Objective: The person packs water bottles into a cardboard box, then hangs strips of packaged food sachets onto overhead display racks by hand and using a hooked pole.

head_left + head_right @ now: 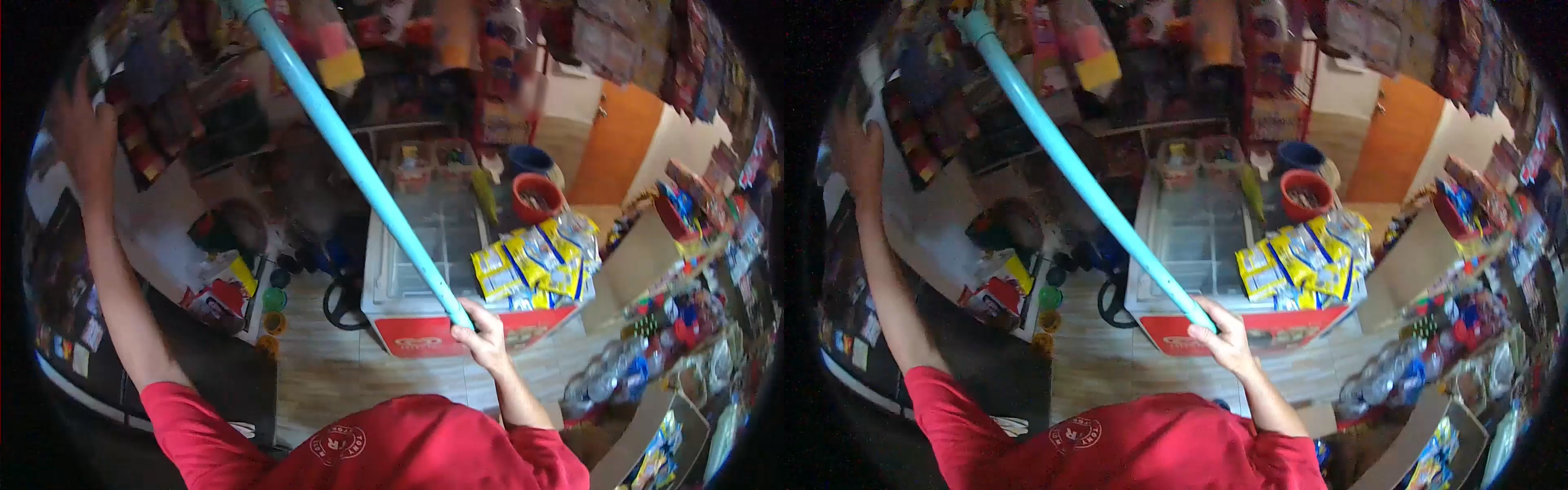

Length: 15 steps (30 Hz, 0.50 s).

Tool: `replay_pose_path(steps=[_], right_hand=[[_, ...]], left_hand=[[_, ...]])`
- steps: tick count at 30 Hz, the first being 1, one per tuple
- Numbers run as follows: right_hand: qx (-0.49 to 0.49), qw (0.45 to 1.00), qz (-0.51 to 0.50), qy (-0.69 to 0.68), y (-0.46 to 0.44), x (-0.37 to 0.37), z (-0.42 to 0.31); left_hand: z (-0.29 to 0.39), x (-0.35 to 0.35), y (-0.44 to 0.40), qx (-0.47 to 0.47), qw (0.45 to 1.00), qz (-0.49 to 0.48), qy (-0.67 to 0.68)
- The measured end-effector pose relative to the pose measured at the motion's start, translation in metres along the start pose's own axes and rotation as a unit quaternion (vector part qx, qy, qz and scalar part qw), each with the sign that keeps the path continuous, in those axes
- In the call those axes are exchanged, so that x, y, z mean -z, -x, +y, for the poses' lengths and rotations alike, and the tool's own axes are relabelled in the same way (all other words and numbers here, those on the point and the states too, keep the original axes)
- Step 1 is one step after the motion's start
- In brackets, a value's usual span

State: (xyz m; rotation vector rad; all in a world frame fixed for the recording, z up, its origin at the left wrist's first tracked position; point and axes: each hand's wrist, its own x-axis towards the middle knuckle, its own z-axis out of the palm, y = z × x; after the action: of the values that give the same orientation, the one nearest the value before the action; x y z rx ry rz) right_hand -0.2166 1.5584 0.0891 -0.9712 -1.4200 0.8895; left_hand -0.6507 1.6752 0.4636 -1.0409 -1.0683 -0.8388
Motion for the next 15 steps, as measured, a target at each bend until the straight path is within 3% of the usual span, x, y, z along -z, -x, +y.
replay_pose_path(steps=[2, 5, 8, 9, 12, 15], right_hand=[[0.012, 0.999, 0.028, -0.033, 0.009, 0.011, 0.02], [-0.091, 0.989, 0.031, -0.111, 0.031, 0.03, 0.034], [-0.131, 0.99, 0.043, -0.042, 0.037, 0.038, 0.029], [-0.108, 0.992, 0.071, -0.004, 0.041, 0.038, 0.034], [-0.224, 0.969, 0.099, -0.003, 0.063, 0.052, 0.048], [-0.248, 0.959, 0.133, 0.036, 0.091, 0.078, 0.057]], left_hand=[[0.054, 0.025, 0.014, -0.059, 0.996, 0.05, 0.048], [0.134, 0.046, 0.056, -0.03, 0.98, -0.034, 0.196], [0.208, 0.053, 0.102, -0.061, 0.936, -0.112, 0.328], [0.233, 0.056, 0.118, -0.06, 0.913, -0.153, 0.374], [0.309, 0.053, 0.184, -0.059, 0.819, -0.282, 0.496], [0.39, 0.054, 0.264, -0.053, 0.653, -0.415, 0.631]])
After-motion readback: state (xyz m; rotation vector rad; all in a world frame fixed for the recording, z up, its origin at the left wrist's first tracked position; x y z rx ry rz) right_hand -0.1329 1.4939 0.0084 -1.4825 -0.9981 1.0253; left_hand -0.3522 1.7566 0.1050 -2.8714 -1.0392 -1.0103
